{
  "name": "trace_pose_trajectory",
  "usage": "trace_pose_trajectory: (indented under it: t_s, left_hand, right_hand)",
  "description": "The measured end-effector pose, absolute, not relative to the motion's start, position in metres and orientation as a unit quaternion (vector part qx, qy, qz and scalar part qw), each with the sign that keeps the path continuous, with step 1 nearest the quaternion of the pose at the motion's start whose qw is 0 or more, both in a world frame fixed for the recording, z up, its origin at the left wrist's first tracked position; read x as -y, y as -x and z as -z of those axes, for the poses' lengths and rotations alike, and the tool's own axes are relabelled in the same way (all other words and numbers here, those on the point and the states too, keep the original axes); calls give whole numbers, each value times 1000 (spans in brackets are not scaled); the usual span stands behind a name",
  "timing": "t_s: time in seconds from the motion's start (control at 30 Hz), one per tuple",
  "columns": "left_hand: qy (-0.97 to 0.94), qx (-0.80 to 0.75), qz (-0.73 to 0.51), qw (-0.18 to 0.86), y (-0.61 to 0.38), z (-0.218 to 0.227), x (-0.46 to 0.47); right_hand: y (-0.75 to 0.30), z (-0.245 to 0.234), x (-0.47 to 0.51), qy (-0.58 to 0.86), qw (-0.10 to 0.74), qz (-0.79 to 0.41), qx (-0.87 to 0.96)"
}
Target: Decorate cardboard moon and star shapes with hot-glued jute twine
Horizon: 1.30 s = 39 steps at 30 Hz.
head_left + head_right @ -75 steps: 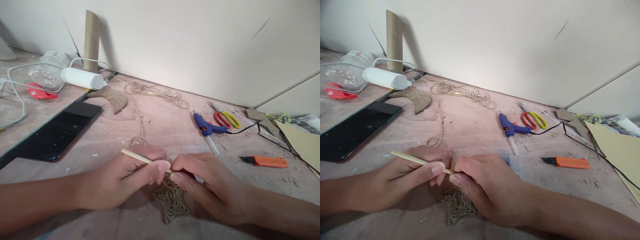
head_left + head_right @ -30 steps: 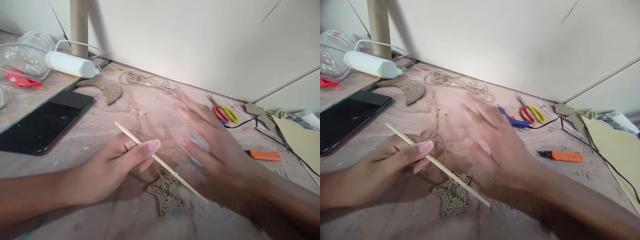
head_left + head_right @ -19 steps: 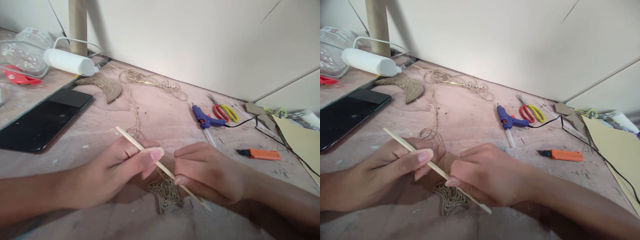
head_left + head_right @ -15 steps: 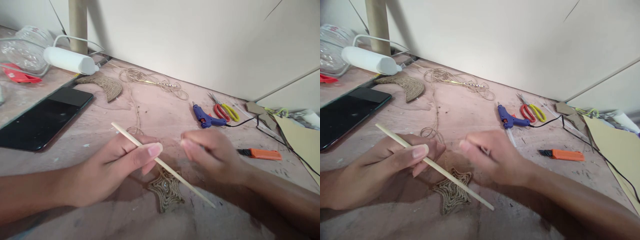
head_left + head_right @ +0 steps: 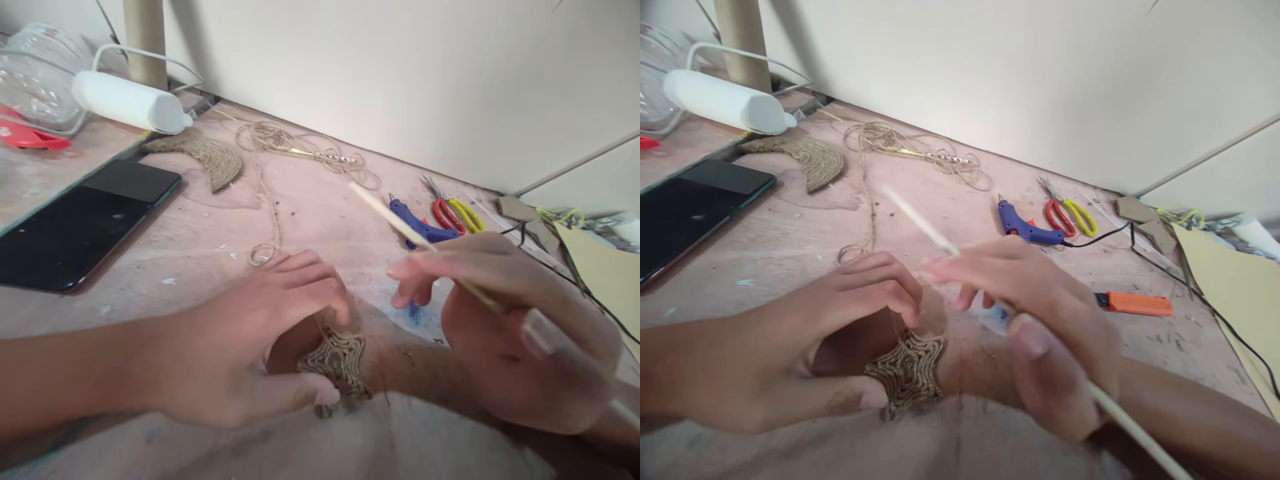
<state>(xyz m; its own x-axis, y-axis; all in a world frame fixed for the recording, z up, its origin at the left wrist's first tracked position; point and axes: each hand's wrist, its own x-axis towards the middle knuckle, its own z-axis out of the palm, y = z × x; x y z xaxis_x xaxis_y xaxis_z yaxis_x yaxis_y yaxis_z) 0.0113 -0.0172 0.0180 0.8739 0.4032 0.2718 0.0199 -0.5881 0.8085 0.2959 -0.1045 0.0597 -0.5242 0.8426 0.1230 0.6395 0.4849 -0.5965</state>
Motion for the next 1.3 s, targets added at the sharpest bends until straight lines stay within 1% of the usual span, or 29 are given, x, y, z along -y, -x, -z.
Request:
trace_pose_trajectory:
  t_s: [0.13, 0.27, 0.3, 0.43, 0.47, 0.5, 0.67, 0.77, 0.9, 1.13, 1.2, 1.3]
  left_hand:
    - [-909, -76, -174, 370, -5, -13, 9]
    - [-916, -71, -155, 363, -2, -13, 8]
    - [-915, -75, -153, 365, -2, -13, 8]
    - [-917, -83, -147, 362, -2, -11, 8]
    - [-917, -82, -153, 358, -2, -10, 8]
    - [-918, -79, -161, 354, -2, -9, 9]
    - [-919, -82, -179, 343, -1, -5, 11]
    - [-917, -74, -186, 346, 0, -5, 12]
    - [-916, -76, -189, 345, 0, -6, 12]
    - [-917, -82, -184, 344, -2, -6, 13]
    - [-920, -90, -181, 336, -2, -7, 14]
    - [-925, -86, -173, 328, -1, -6, 13]
  right_hand:
    - [-290, -52, 90, 424, 215, -282, 834]
    - [-294, -39, 94, 414, 223, -317, 824]
    - [-298, -36, 98, 408, 237, -332, 817]
    - [-312, -22, 116, 371, 398, -401, 737]
    - [-314, -20, 119, 366, 424, -404, 723]
    - [-315, -19, 121, 366, 433, -401, 719]
    - [-317, -21, 119, 364, 402, -394, 742]
    - [-312, -23, 112, 350, 422, -409, 730]
    - [-298, -26, 99, 333, 449, -387, 733]
    - [-303, -29, 108, 354, 456, -372, 727]
    - [-311, -29, 117, 367, 448, -374, 725]
    - [-322, -31, 127, 378, 404, -357, 752]
